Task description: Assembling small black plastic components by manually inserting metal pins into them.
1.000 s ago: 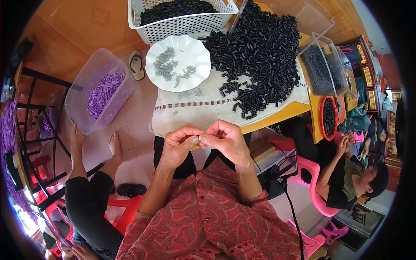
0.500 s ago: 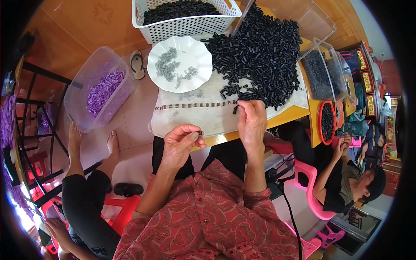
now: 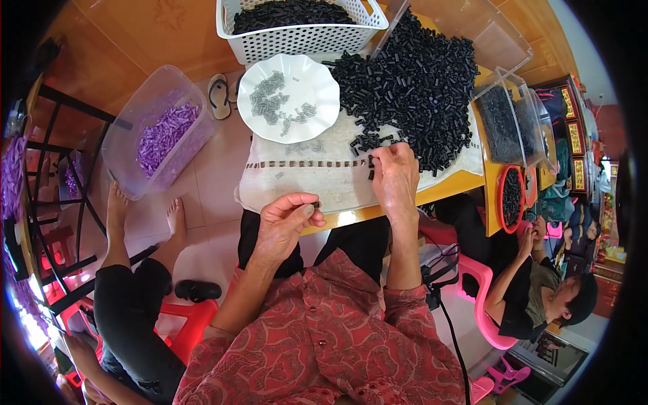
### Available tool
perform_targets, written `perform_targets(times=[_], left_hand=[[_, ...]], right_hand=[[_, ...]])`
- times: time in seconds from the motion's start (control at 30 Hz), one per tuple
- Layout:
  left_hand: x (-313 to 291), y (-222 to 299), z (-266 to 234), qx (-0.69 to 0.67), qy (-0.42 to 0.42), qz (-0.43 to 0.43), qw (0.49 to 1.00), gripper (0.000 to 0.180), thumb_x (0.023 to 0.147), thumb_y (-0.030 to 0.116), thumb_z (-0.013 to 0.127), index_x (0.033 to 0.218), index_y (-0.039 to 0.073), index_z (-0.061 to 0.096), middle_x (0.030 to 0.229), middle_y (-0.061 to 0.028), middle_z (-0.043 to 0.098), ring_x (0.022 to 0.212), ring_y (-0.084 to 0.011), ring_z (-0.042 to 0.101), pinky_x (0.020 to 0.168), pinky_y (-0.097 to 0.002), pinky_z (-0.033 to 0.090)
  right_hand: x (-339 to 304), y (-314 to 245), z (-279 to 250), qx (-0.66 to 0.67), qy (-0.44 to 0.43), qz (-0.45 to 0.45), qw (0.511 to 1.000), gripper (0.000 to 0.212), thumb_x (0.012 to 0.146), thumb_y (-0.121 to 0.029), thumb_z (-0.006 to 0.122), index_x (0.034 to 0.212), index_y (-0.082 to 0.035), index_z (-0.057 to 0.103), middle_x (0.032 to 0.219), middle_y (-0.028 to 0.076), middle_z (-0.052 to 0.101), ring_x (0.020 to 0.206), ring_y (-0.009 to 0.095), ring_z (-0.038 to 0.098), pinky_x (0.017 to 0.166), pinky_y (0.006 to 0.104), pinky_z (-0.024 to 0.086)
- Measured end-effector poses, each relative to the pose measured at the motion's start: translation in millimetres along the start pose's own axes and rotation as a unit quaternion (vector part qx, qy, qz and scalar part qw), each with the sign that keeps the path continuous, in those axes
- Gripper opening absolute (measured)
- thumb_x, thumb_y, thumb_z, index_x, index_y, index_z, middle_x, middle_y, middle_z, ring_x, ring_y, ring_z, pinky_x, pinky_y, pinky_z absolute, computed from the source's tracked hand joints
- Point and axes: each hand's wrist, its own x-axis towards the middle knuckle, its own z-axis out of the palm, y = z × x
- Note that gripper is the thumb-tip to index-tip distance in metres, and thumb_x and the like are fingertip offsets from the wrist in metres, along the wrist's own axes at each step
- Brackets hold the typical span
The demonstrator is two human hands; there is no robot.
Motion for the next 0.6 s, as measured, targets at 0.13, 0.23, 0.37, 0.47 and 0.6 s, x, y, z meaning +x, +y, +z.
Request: perform_targets(times=[0.13, 0.23, 0.37, 0.47, 0.6], left_hand=[[1, 1, -1, -0.011, 0.009, 0.009, 1.0, 0.019, 0.092, 0.002, 0.053, 0.11, -0.003, 0.059, 0.1, -0.0125, 0.063, 0.083, -0.0193, 0.065, 0.08, -0.0341, 0.054], [1, 1, 2, -0.015, 0.017, 0.004, 1.0, 0.019, 0.092, 0.001, 0.053, 0.11, -0.003, 0.059, 0.101, -0.0132, 0.063, 0.084, -0.0198, 0.065, 0.08, -0.0352, 0.055], [0, 4, 7, -0.016, 0.026, 0.009, 0.999, 0.017, 0.092, 0.002, 0.053, 0.108, -0.002, 0.059, 0.101, -0.0149, 0.063, 0.083, -0.0199, 0.063, 0.077, -0.0365, 0.054], [1, 5, 6, -0.021, 0.03, 0.011, 0.999, 0.017, 0.092, 0.002, 0.053, 0.107, -0.002, 0.059, 0.101, -0.0152, 0.063, 0.083, -0.0204, 0.063, 0.077, -0.0364, 0.054], [0, 4, 0, -0.036, 0.016, 0.019, 0.999, 0.019, 0.092, 0.0, 0.053, 0.109, -0.002, 0.059, 0.102, -0.0144, 0.064, 0.085, -0.0209, 0.065, 0.08, -0.0366, 0.055]], right_hand=[[-8, -8, 1, 0.29, -0.001, 0.102, 0.952, 0.016, 0.077, 0.004, 0.065, 0.09, -0.004, 0.064, 0.085, 0.008, 0.057, 0.072, 0.019, 0.058, 0.064, 0.0303, 0.047], [-17, -16, -4, 0.43, -0.044, 0.187, 0.882, 0.013, 0.081, 0.006, 0.064, 0.093, -0.001, 0.063, 0.085, 0.003, 0.06, 0.071, 0.009, 0.056, 0.063, 0.0218, 0.046], [-23, -34, -13, 0.569, -0.077, 0.237, 0.784, 0.012, 0.083, 0.005, 0.064, 0.095, 0.002, 0.061, 0.084, 0.001, 0.061, 0.074, 0.005, 0.055, 0.066, 0.0193, 0.045], [-28, -44, -17, 0.613, -0.073, 0.231, 0.752, 0.013, 0.083, 0.006, 0.063, 0.095, 0.003, 0.06, 0.083, 0.001, 0.061, 0.073, 0.004, 0.054, 0.066, 0.018, 0.045], [-34, -53, -21, 0.63, -0.089, 0.234, 0.735, 0.017, 0.08, 0.009, 0.064, 0.096, 0.003, 0.06, 0.087, 0.006, 0.064, 0.079, 0.01, 0.061, 0.071, 0.0212, 0.049]])
